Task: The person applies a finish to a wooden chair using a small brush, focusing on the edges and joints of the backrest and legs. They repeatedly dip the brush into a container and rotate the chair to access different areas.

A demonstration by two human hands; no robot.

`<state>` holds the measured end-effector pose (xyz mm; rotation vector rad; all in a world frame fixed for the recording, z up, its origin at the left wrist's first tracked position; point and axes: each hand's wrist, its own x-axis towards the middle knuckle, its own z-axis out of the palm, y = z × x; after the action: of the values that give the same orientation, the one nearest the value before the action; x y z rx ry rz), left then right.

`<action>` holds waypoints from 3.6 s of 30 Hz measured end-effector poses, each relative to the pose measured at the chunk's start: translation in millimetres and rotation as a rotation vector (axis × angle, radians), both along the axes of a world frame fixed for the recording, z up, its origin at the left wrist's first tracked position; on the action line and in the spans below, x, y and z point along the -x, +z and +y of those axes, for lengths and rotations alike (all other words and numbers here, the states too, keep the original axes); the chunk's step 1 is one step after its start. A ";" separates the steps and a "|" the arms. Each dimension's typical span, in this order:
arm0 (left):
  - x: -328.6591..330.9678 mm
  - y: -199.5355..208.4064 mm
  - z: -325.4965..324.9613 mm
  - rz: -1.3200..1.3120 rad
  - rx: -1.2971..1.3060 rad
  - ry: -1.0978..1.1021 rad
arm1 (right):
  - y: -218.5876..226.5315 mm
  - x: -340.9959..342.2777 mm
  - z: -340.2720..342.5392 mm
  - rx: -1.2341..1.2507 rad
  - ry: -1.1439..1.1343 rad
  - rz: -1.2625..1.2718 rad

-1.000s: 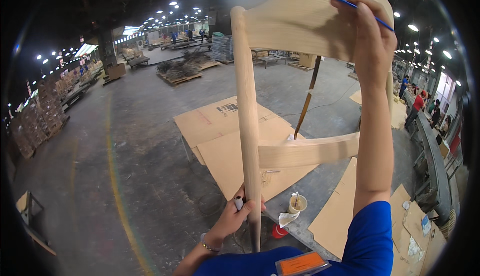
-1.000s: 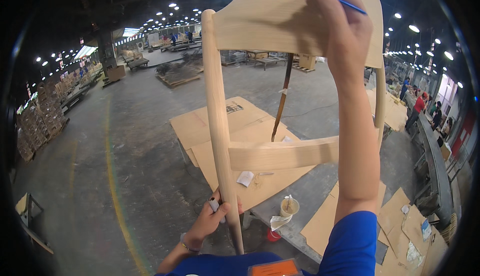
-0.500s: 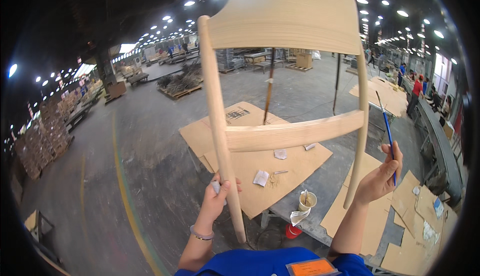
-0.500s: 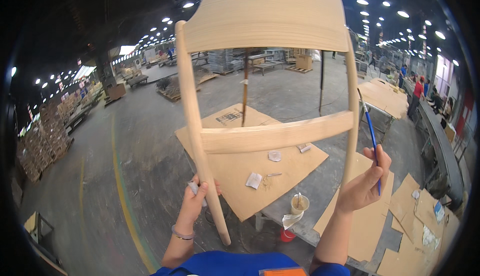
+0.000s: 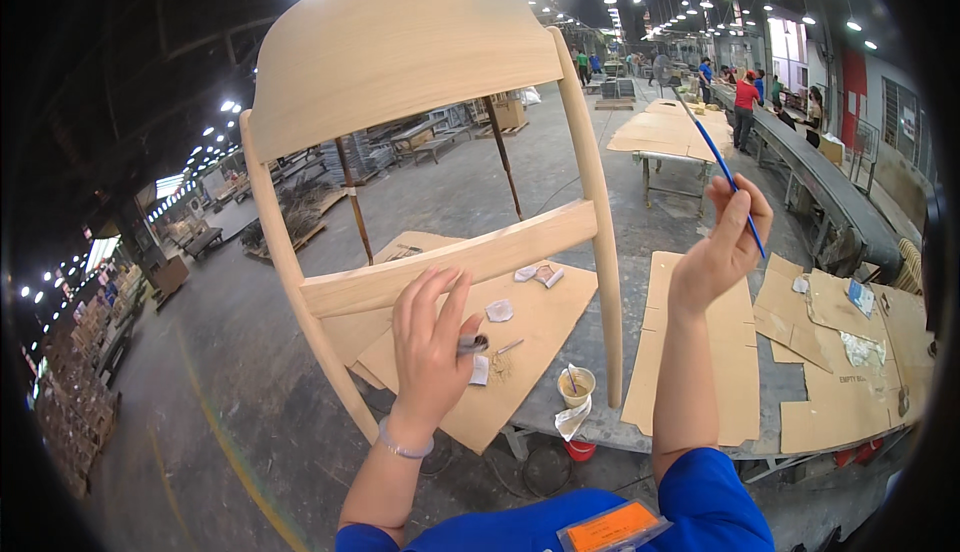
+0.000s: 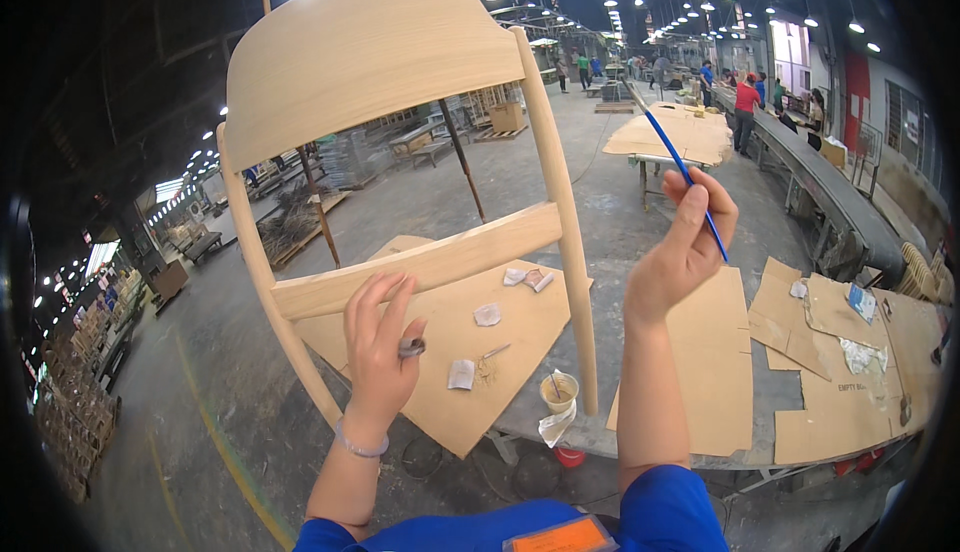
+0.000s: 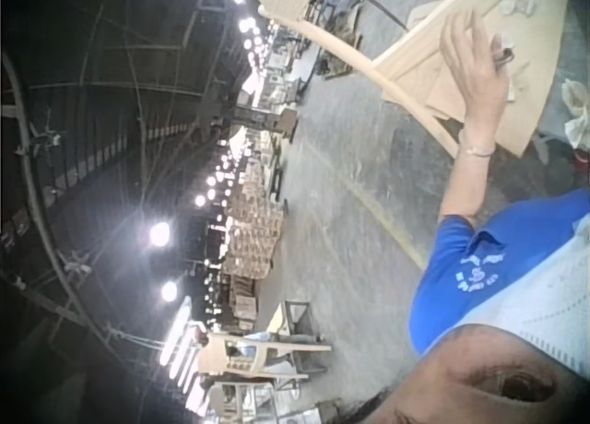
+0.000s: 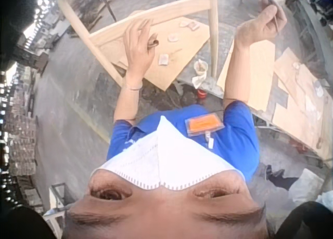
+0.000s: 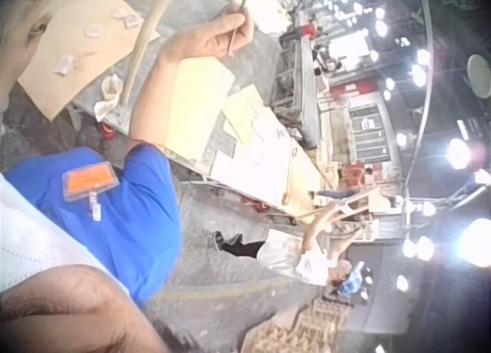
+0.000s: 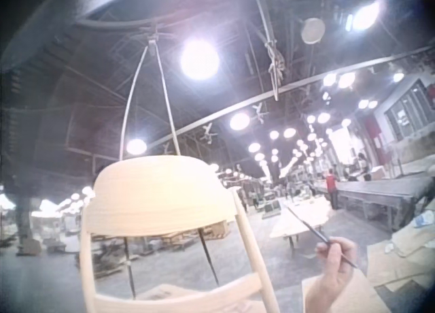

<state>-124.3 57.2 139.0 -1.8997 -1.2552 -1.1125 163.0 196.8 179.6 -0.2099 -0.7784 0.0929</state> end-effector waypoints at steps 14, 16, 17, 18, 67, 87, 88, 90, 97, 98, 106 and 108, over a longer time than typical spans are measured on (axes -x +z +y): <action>-27.2 15.9 89.6 0.127 0.196 0.204 | 87.4 45.1 106.1 -0.117 0.156 0.181; -30.7 19.0 87.6 0.108 0.222 0.203 | 102.1 47.6 114.6 -0.140 0.063 0.158; -32.3 20.3 86.2 0.106 0.212 0.205 | 108.8 47.6 118.5 -0.152 0.020 0.147; -33.9 21.4 84.5 0.104 0.202 0.209 | 115.5 46.6 122.7 -0.167 -0.001 0.143; -21.3 15.2 57.6 0.103 0.031 0.412 | 131.4 130.8 175.2 -0.175 -0.042 -0.041; -4.9 14.3 52.2 0.106 0.017 0.451 | 133.6 157.9 176.6 -0.204 -0.001 -0.040; -4.0 14.1 52.0 0.098 0.020 0.451 | 133.2 159.2 176.7 -0.198 -0.004 -0.039; -3.0 13.7 51.9 0.105 0.014 0.455 | 132.4 160.8 177.1 -0.189 0.003 -0.045; 1.7 13.4 50.8 0.109 0.004 0.473 | 133.0 169.8 177.5 -0.218 0.021 -0.025; 2.1 13.3 50.8 0.109 0.004 0.476 | 133.2 171.0 177.5 -0.218 0.023 -0.027; 8.6 13.0 47.0 0.120 0.021 0.515 | 133.1 181.4 177.0 -0.202 0.022 -0.034; 9.6 12.7 46.5 0.117 0.017 0.517 | 133.4 182.6 177.5 -0.209 0.016 -0.029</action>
<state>-133.8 103.7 151.7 -1.4967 -1.5693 -0.7084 -19.6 374.2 313.0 -0.0065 -0.8133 0.0229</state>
